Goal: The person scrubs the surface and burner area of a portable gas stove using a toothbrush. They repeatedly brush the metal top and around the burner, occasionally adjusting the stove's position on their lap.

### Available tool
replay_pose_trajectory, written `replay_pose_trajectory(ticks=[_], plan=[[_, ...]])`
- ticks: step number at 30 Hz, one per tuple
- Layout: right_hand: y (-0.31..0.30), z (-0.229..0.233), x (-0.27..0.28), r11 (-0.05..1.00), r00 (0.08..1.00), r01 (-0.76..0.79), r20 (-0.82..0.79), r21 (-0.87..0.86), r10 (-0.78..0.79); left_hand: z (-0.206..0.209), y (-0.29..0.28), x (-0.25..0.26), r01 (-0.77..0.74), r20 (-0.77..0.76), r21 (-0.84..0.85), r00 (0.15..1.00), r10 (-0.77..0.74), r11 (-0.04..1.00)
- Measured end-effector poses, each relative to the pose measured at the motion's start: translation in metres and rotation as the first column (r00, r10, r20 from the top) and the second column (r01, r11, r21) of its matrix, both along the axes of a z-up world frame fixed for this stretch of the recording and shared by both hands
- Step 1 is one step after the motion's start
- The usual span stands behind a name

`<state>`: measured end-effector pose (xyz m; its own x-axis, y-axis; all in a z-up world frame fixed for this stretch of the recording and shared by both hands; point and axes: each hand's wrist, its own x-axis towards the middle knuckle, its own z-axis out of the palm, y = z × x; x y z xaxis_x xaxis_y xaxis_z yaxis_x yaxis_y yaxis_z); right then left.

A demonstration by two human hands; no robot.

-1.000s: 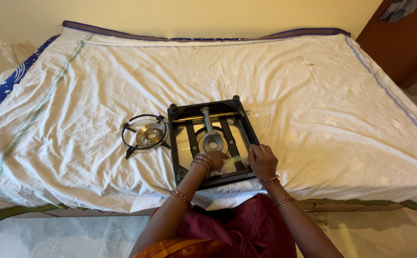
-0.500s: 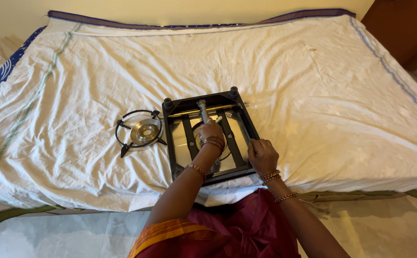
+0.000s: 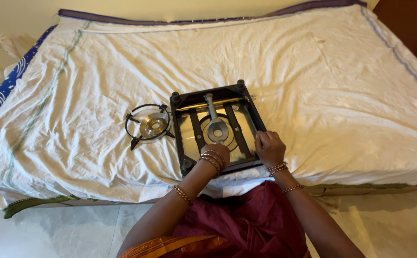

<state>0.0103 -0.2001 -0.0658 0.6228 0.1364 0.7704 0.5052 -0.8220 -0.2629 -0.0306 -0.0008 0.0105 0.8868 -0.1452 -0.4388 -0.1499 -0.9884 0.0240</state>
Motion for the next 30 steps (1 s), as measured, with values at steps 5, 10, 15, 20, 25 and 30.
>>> replay_pose_trajectory(ticks=[5,10,15,20,25,30], plan=[[0.001,0.000,0.002,1.000,0.999,0.012,0.034,0.001,-0.012,0.016,0.012,0.023,-0.025,-0.045,0.023,0.999,0.026,0.999],[0.001,-0.001,0.003,1.000,0.999,0.027,0.032,-0.008,-0.027,-0.004,0.014,0.056,-0.307,0.325,-0.130,0.885,0.333,0.943],[0.000,-0.001,0.003,1.000,1.000,0.000,0.017,0.024,0.000,-0.031,0.002,0.068,-0.296,0.336,0.023,0.902,0.272,0.955],[0.001,-0.001,0.003,1.000,1.000,0.007,0.027,0.005,-0.007,-0.031,0.000,0.044,-0.239,0.234,0.065,0.948,0.218,0.969],[0.001,0.001,0.001,1.000,0.999,-0.006,0.042,0.019,0.005,0.000,0.010,0.011,-0.181,0.081,0.074,0.981,0.175,0.981],[0.000,-0.004,0.002,0.999,0.999,0.034,0.004,-0.013,-0.033,0.031,0.052,0.004,0.041,-0.072,-0.073,0.996,-0.046,0.996]])
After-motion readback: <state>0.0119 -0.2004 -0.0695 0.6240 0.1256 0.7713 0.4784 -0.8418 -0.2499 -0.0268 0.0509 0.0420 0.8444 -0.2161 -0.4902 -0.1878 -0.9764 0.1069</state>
